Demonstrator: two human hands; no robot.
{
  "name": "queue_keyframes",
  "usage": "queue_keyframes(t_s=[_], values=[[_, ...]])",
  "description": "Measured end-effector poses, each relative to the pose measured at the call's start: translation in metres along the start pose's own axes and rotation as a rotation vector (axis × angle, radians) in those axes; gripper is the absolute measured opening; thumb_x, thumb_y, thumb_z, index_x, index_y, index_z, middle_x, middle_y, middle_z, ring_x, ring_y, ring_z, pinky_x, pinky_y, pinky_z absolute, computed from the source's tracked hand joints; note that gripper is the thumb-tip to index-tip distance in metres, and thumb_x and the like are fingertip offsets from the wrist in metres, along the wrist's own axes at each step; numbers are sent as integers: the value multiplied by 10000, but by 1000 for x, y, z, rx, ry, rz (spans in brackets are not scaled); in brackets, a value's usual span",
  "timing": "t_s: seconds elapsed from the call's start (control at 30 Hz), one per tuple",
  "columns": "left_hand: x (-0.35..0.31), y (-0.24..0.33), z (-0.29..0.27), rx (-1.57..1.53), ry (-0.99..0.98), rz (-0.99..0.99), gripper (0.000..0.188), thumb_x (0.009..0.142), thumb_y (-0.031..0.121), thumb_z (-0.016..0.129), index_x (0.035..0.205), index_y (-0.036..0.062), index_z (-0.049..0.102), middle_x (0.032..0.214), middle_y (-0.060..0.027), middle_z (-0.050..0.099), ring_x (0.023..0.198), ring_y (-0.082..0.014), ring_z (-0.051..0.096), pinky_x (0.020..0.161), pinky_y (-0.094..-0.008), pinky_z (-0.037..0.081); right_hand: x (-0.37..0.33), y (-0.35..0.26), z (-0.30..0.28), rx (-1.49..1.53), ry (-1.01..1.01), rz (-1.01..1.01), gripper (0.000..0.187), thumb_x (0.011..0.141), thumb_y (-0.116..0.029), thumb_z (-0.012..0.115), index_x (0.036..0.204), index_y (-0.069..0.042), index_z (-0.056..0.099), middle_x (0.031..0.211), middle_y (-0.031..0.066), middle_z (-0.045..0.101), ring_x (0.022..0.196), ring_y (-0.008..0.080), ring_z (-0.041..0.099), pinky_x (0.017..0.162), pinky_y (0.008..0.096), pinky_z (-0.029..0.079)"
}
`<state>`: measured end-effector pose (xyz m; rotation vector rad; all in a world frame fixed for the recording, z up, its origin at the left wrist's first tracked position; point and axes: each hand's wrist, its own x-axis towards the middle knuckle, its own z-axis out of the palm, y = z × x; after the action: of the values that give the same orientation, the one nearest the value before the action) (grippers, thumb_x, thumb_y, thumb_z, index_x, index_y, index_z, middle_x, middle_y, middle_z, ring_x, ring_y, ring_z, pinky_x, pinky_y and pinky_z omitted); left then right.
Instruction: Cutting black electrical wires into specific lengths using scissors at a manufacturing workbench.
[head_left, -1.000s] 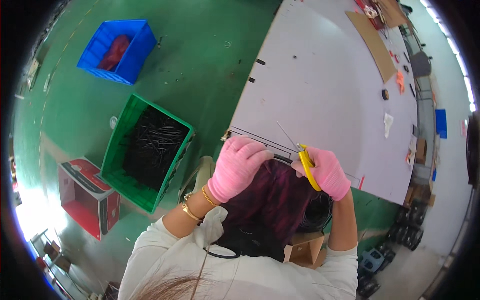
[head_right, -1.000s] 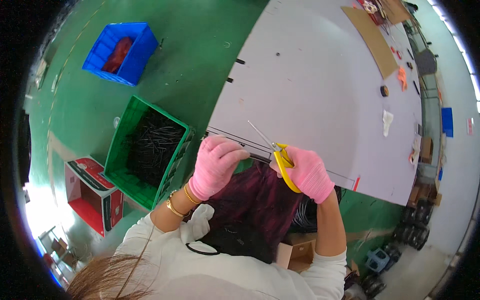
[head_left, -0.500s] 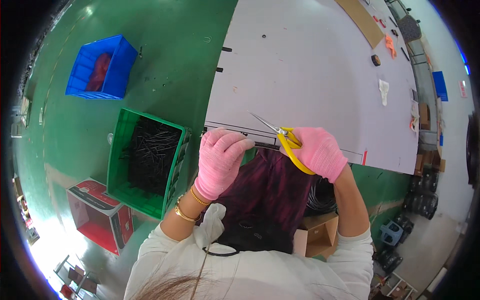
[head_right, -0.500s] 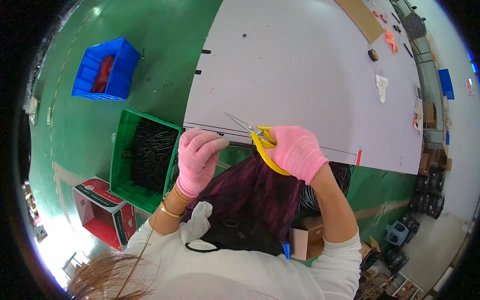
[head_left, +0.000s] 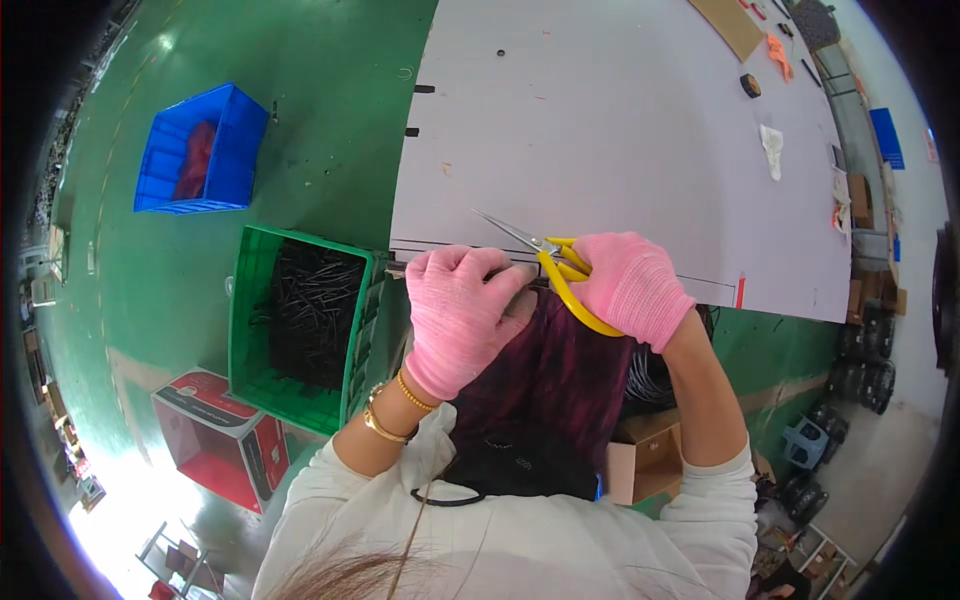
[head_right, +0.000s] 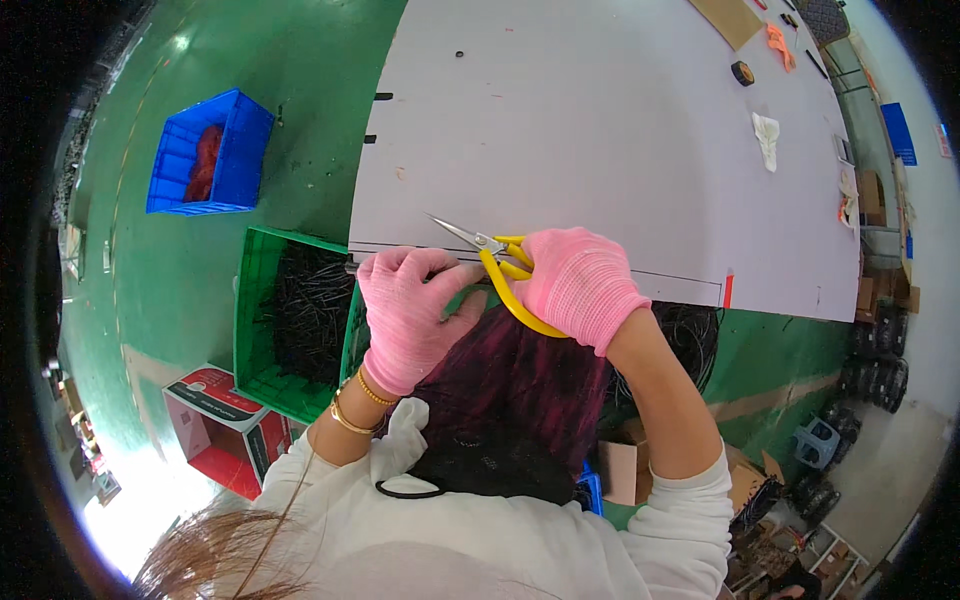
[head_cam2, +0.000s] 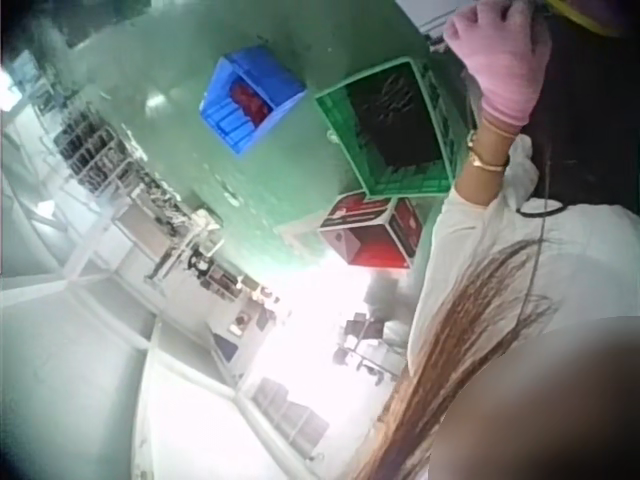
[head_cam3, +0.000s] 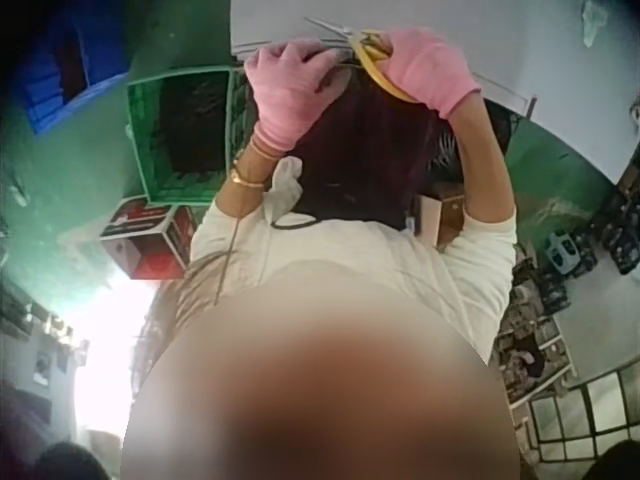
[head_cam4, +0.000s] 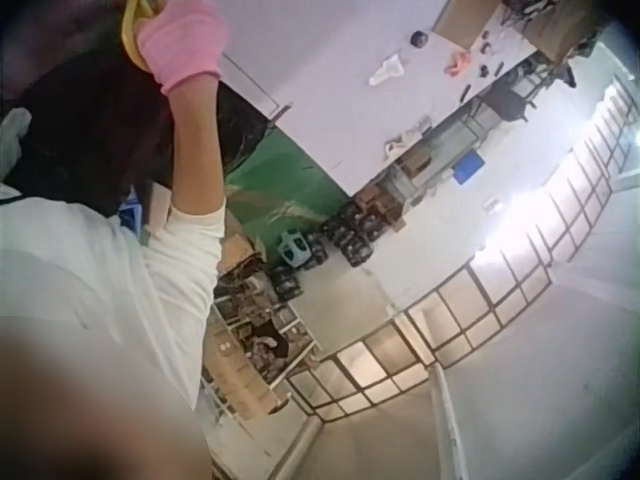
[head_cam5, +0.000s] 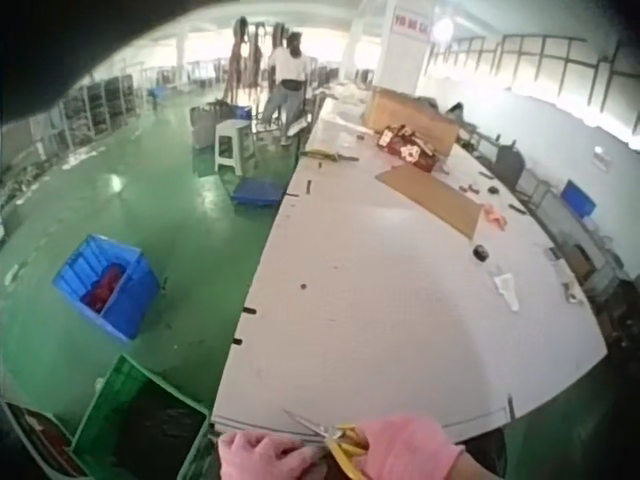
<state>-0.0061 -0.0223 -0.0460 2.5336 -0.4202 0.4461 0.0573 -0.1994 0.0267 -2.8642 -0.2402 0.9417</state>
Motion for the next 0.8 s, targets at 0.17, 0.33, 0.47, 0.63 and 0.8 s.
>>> queue_keyframes(t_s=[0.17, 0.33, 0.47, 0.63, 0.8], values=[[2, 0, 5, -29, -33, -1, 224, 704, 276, 778, 918, 240, 726, 951, 57, 618, 942, -223, 570, 813, -412, 417, -1, 9, 8, 17, 77, -66, 338, 836, -370, 664, 903, -40, 676, 827, 196, 677, 819, 381, 666, 717, 441, 535], [5, 1, 3, -13, -23, 4, 208, 698, 268, 784, 894, 234, 726, 938, 56, 618, 932, -224, 574, 802, -411, 420, -1, 8, 9, 30, 92, -60, 346, 832, -379, 668, 900, -39, 679, 825, 199, 678, 818, 377, 668, 717, 442, 535], [7, 3, 3, -8, -24, 7, 203, 694, 253, 785, 887, 230, 723, 928, 53, 617, 923, -223, 577, 791, -406, 424, 0, 7, 9, 27, 71, -40, 346, 834, -383, 666, 906, -45, 682, 828, 188, 685, 823, 370, 673, 726, 440, 536], [11, 0, 2, -36, -25, 17, 196, 683, 240, 790, 865, 218, 721, 896, 34, 625, 874, -235, 587, 757, -404, 434, -1, 7, 8, 29, 53, -23, 333, 827, -371, 676, 930, -55, 682, 827, 183, 686, 823, 366, 676, 732, 436, 536], [15, 0, -1, -53, -47, 0, 182, 662, 235, 796, 817, 196, 710, 839, -3, 635, 811, -253, 592, 719, -408, 429, -15, 22, 20, 207, 229, -224, 270, 835, -301, 692, 961, -65, 656, 801, 160, 676, 773, 353, 668, 681, 425, 525]])
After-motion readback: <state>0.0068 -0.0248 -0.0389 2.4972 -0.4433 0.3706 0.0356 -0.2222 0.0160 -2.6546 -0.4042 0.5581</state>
